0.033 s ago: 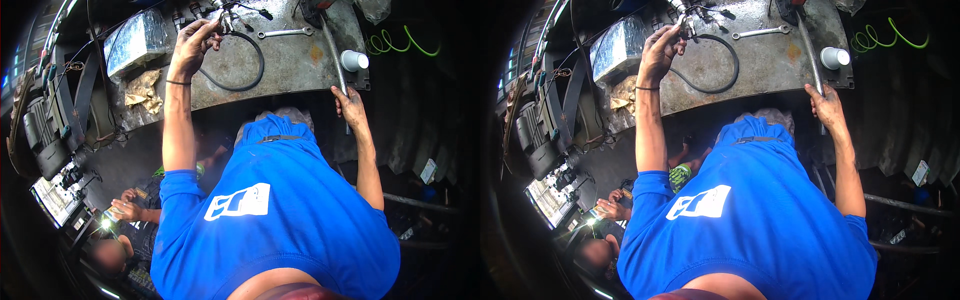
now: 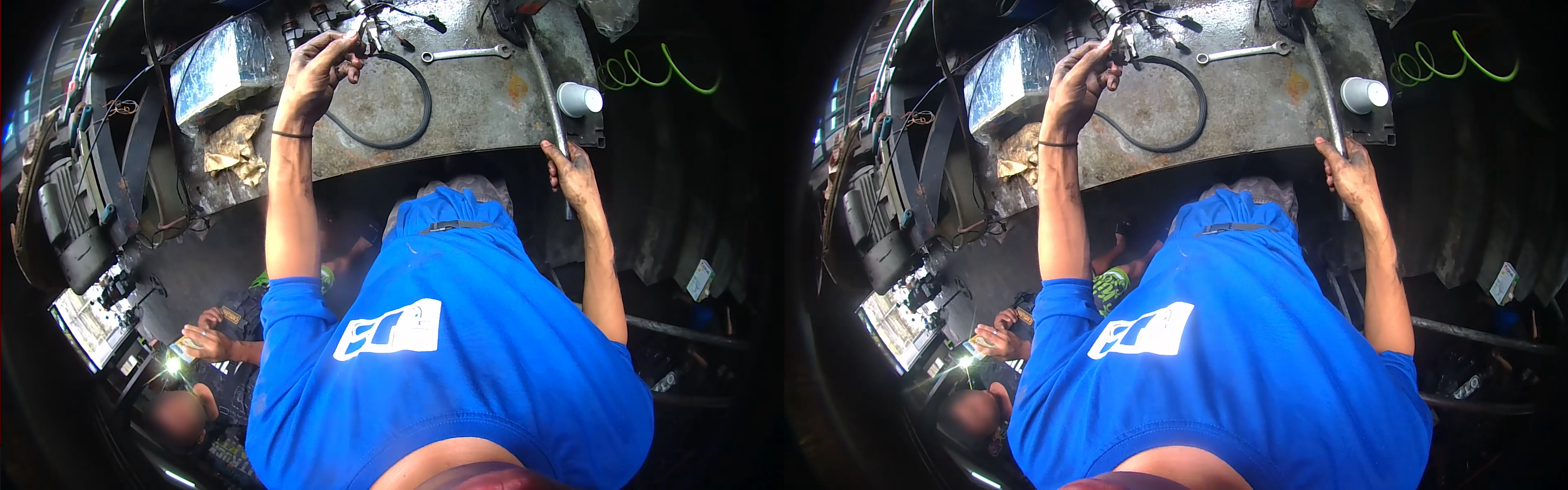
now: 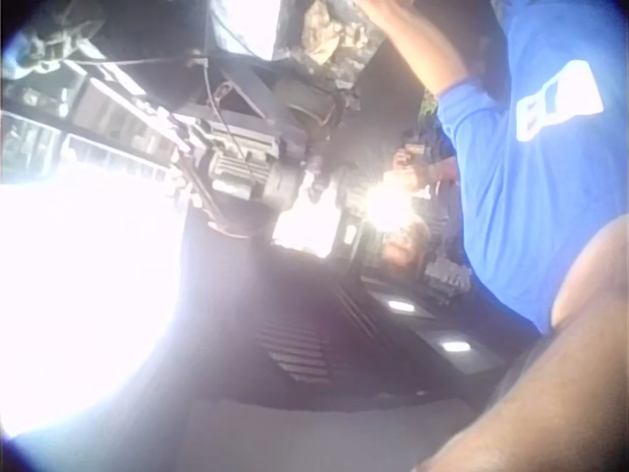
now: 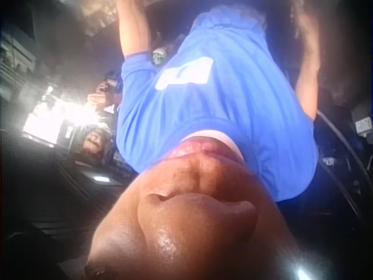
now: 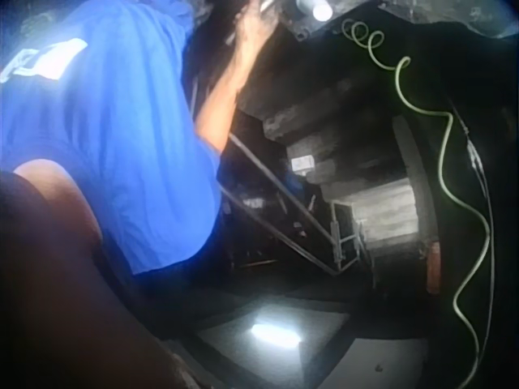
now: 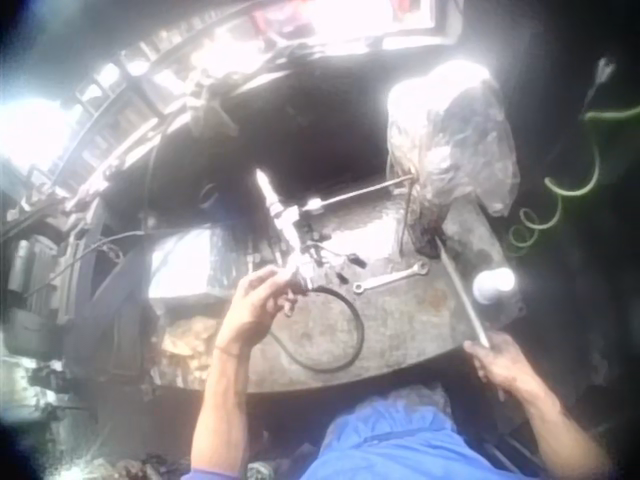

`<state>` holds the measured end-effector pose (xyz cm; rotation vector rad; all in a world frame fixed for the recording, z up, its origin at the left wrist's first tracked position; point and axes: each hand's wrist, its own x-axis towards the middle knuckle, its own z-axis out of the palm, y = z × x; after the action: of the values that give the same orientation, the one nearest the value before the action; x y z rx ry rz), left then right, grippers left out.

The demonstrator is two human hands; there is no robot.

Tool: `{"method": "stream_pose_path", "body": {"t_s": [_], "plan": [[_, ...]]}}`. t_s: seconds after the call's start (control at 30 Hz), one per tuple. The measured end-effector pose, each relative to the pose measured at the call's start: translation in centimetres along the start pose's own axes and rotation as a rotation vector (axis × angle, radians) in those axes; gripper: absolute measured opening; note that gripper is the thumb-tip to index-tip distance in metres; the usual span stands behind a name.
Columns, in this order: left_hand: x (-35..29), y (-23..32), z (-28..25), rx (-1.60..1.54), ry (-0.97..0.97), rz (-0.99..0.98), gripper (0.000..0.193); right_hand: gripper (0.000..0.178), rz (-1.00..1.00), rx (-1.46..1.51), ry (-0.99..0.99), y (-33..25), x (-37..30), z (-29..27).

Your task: The person assembles a fuel injector by hand, wipes it with a cloth, and connects it to a testing apparatus. The person then pumps the lever of the apparatus, observes the spray, and finally wipes the injector again before placing it on a workbench.

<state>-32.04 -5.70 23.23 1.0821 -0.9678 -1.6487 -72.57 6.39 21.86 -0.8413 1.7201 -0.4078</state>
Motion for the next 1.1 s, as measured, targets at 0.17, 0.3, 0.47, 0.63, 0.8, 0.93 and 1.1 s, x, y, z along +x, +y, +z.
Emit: {"method": "stream_pose_path", "body": {"t_s": [0.17, 0.3, 0.47, 0.63, 0.8, 0.93, 1.1], "plan": [[0.1, 0.5, -0.1, -0.003, -0.01, -0.012, 0.022, 0.033, -0.012, -0.003, 0.003, 0.0, 0.0, 0.0], [0.6, 0.4, -0.3, 0.009, -0.028, -0.038, 0.023, 0.033, -0.003, -0.01, 0.013, -0.1, -0.1, 0.0], [0.7, 0.8, 0.2, -0.025, -0.03, -0.029, 0.025, 0.034, 0.012, 0.006, 0.024, -0.2, -0.4, 0.0], [0.7, 0.6, 0.1, -0.045, -0.029, -0.042, 0.025, 0.034, 0.008, 0.019, 0.02, -0.1, -0.5, 0.0], [0.7, 0.8, -0.3, 0.001, -0.039, -0.045, 0.024, 0.036, -0.017, 0.035, 0.005, -0.1, -0.4, 0.0], [0.5, 1.1, 0.0, 0.012, -0.008, -0.04, 0.021, 0.037, -0.013, 0.029, 0.021, 0.1, -0.4, 0.0], [0.3, 1.2, 0.0, 0.051, -0.02, -0.046, 0.025, 0.038, -0.033, 0.039, 0.016, 0.2, -0.5, 0.0]]}}
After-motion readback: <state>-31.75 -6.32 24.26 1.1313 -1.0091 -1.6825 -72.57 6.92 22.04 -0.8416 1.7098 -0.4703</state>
